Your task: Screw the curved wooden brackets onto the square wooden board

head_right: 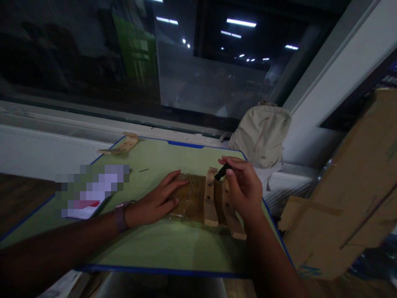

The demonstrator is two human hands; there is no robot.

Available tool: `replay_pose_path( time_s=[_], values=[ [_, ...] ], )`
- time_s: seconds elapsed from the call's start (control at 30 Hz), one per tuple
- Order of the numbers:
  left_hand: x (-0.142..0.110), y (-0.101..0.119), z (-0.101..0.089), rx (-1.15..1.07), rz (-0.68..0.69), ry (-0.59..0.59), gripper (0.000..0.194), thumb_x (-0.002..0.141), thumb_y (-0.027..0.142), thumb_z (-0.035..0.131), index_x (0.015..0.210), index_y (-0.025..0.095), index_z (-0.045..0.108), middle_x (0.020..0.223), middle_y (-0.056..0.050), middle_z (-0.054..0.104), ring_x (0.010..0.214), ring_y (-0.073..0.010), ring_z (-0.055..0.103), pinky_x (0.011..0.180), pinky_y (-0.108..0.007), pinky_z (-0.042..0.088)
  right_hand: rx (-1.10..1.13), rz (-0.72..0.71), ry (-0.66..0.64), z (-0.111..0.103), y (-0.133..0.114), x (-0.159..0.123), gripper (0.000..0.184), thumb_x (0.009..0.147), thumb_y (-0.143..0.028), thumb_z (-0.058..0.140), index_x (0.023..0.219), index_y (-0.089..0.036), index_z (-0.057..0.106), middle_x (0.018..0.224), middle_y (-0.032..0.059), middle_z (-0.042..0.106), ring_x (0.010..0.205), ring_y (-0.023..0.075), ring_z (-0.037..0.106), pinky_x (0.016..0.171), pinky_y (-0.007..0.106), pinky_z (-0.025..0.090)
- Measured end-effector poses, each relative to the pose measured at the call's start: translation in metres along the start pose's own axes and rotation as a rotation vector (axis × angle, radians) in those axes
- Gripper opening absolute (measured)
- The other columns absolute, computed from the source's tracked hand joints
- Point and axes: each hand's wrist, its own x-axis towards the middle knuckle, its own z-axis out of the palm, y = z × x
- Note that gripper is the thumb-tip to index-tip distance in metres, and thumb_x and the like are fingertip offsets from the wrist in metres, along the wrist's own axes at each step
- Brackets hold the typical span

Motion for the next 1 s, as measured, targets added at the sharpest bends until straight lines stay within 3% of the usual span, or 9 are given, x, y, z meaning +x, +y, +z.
replay_pose_path(
  time_s=[0.1, 0.23, 0.33, 0.47, 0.57, 0.77, 0.93, 1.0],
  values=[
    [0.0, -0.001, 0.0, 0.005, -0.005, 0.004, 0.052, 0.093, 0.018, 0.052, 0.145, 0.022, 0.045, 0.163, -0.016, 0.025, 0.152, -0.0345, 0.024, 0.119, -0.057, 0.031, 0.034, 0.009, 0.023, 0.004, -0.005, 0.001, 0.008, 0.091, -0.025, 0.069, 0.099, -0.024, 0.067, 0.103, 0.0053, 0.075, 0.091, 0.0189, 0.077, 0.083, 0.039, 0.065],
    [-0.001, -0.001, 0.002, -0.01, 0.005, 0.016, 0.052, 0.094, 0.018, 0.052, 0.145, 0.023, 0.045, 0.162, -0.016, 0.025, 0.152, -0.0344, 0.024, 0.12, -0.056, 0.031, -0.103, -0.086, 0.135, -0.001, 0.001, 0.003, 0.015, 0.082, -0.022, 0.078, 0.092, -0.025, 0.068, 0.086, 0.0016, 0.07, 0.078, 0.0173, 0.073, 0.069, 0.033, 0.065],
    [-0.001, -0.001, 0.002, -0.022, 0.008, 0.019, 0.051, 0.094, 0.018, 0.052, 0.145, 0.023, 0.045, 0.162, -0.016, 0.025, 0.152, -0.0352, 0.024, 0.119, -0.056, 0.032, -0.201, -0.106, 0.115, -0.009, 0.008, 0.003, 0.015, 0.082, -0.023, 0.078, 0.095, -0.025, 0.071, 0.089, 0.0037, 0.071, 0.085, 0.02, 0.073, 0.076, 0.039, 0.065],
    [-0.001, 0.0, 0.002, -0.036, 0.002, 0.018, 0.051, 0.094, 0.018, 0.052, 0.145, 0.02, 0.046, 0.162, -0.017, 0.024, 0.152, -0.0358, 0.023, 0.12, -0.056, 0.031, -0.083, -0.039, -0.02, -0.009, 0.006, 0.003, 0.02, 0.09, -0.023, 0.07, 0.11, -0.027, 0.07, 0.113, 0.0073, 0.074, 0.106, 0.0231, 0.073, 0.095, 0.049, 0.061],
    [-0.001, 0.001, 0.001, -0.041, -0.011, 0.007, 0.05, 0.095, 0.02, 0.052, 0.144, 0.019, 0.047, 0.161, -0.017, 0.023, 0.153, -0.0349, 0.022, 0.121, -0.054, 0.029, 0.007, -0.015, -0.037, -0.002, 0.0, 0.002, 0.017, 0.091, -0.022, 0.068, 0.107, -0.028, 0.07, 0.111, 0.0061, 0.074, 0.098, 0.0207, 0.075, 0.089, 0.044, 0.064],
    [-0.001, 0.001, 0.001, -0.031, -0.014, -0.005, 0.05, 0.095, 0.019, 0.05, 0.145, 0.016, 0.045, 0.162, -0.019, 0.02, 0.153, -0.0345, 0.021, 0.121, -0.054, 0.029, -0.057, -0.119, 0.113, 0.0, 0.007, 0.004, 0.021, 0.081, -0.015, 0.078, 0.097, -0.026, 0.069, 0.091, 0.0018, 0.067, 0.083, 0.0145, 0.07, 0.071, 0.028, 0.061],
    [-0.001, 0.0, 0.003, -0.012, -0.014, -0.01, 0.051, 0.094, 0.017, 0.048, 0.145, 0.015, 0.043, 0.162, -0.02, 0.018, 0.154, -0.0331, 0.019, 0.122, -0.053, 0.028, -0.016, -0.058, -0.017, -0.004, 0.005, 0.004, 0.018, 0.09, -0.02, 0.069, 0.107, -0.025, 0.067, 0.111, 0.0071, 0.071, 0.105, 0.0195, 0.072, 0.092, 0.04, 0.061],
    [-0.001, 0.0, 0.004, -0.009, -0.014, -0.01, 0.051, 0.095, 0.019, 0.048, 0.146, 0.014, 0.043, 0.162, -0.02, 0.018, 0.154, -0.0331, 0.019, 0.122, -0.053, 0.027, 0.041, -0.013, -0.08, -0.001, 0.0, 0.003, 0.014, 0.094, -0.02, 0.064, 0.107, -0.025, 0.066, 0.113, 0.0069, 0.073, 0.105, 0.0193, 0.073, 0.093, 0.042, 0.061]
  ],
)
